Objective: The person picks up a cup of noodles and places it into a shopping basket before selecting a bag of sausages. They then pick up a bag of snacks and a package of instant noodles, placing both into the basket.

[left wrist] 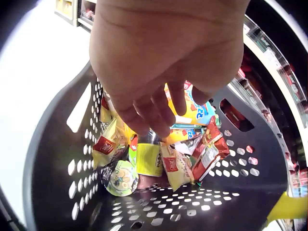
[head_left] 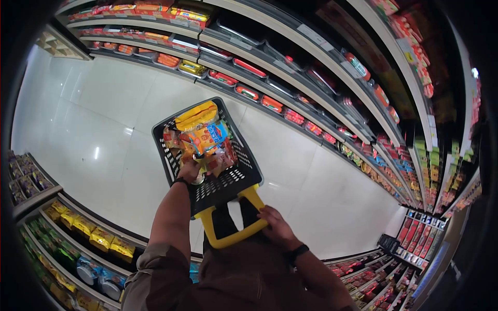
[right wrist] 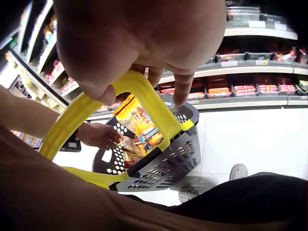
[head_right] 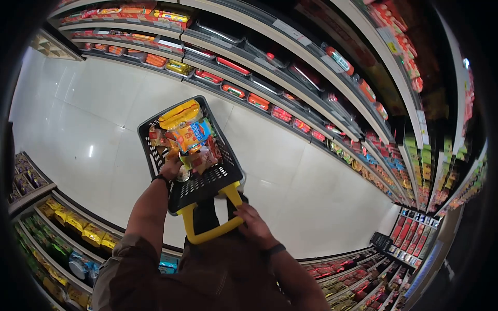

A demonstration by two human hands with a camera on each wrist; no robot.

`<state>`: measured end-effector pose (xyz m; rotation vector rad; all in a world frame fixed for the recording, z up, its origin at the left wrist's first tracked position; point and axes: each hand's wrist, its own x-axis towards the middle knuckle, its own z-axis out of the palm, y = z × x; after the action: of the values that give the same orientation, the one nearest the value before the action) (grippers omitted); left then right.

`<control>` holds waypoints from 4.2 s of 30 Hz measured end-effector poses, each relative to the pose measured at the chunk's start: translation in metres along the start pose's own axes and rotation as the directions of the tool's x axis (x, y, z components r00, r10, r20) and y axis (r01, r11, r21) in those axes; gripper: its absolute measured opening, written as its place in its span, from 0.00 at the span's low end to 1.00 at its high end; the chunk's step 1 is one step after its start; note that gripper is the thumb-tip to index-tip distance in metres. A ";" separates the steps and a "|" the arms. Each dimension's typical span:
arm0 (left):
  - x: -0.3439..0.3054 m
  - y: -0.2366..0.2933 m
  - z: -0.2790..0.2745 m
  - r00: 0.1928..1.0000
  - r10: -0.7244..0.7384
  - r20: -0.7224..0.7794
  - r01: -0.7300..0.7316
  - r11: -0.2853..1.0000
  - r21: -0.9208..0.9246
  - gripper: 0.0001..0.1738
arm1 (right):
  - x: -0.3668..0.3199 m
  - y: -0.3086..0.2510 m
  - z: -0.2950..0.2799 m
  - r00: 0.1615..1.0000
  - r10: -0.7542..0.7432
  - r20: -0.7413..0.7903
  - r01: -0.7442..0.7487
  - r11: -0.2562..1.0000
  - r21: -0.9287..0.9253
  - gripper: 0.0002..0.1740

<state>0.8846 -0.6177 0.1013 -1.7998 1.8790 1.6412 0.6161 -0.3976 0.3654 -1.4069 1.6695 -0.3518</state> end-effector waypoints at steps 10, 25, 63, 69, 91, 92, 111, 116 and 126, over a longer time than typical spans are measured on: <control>0.074 -0.006 0.027 0.988 -0.125 -0.086 0.107 0.977 -0.187 0.24 | 0.021 -0.008 -0.004 0.999 0.037 0.005 -0.037 0.999 -0.025 0.21; 0.083 -0.033 0.044 1.000 0.016 -0.012 -0.017 0.995 -0.097 0.21 | 0.023 0.001 -0.007 0.999 0.016 0.047 -0.014 0.999 -0.041 0.17; 0.112 -0.104 -0.030 0.978 -0.120 -0.173 0.177 0.913 0.369 0.27 | 0.021 0.019 0.001 0.999 0.002 0.039 -0.003 1.000 0.008 0.15; 0.119 -0.092 -0.040 0.981 -0.081 -0.177 0.154 0.877 0.455 0.21 | 0.027 0.009 -0.006 0.997 0.031 0.065 -0.030 0.999 -0.029 0.14; 0.122 -0.100 -0.039 0.985 -0.130 -0.115 0.153 0.963 0.221 0.17 | 0.033 -0.002 -0.013 0.993 0.066 0.093 -0.063 0.997 -0.037 0.12; 0.129 -0.128 -0.026 0.989 -0.085 -0.117 0.116 0.950 0.289 0.17 | 0.032 0.000 -0.012 0.997 0.040 0.061 -0.040 0.999 -0.011 0.14; -0.109 0.061 -0.133 0.924 0.274 -0.267 -0.206 0.944 0.257 0.18 | 0.021 0.042 -0.004 0.947 -0.306 0.101 0.300 0.951 0.073 0.17; -0.175 0.115 -0.133 0.949 0.197 -0.247 -0.161 0.974 0.158 0.16 | 0.035 0.053 -0.017 0.889 -0.342 0.304 0.361 0.933 -0.005 0.17; -0.273 0.255 -0.110 0.889 0.432 -0.153 -0.383 0.883 0.269 0.13 | 0.090 0.045 -0.102 0.811 -0.227 0.539 0.245 0.969 0.038 0.33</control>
<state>0.8442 -0.5726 0.4860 -1.6098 2.5721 1.2854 0.5138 -0.4968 0.3504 -1.5652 1.0426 -0.0458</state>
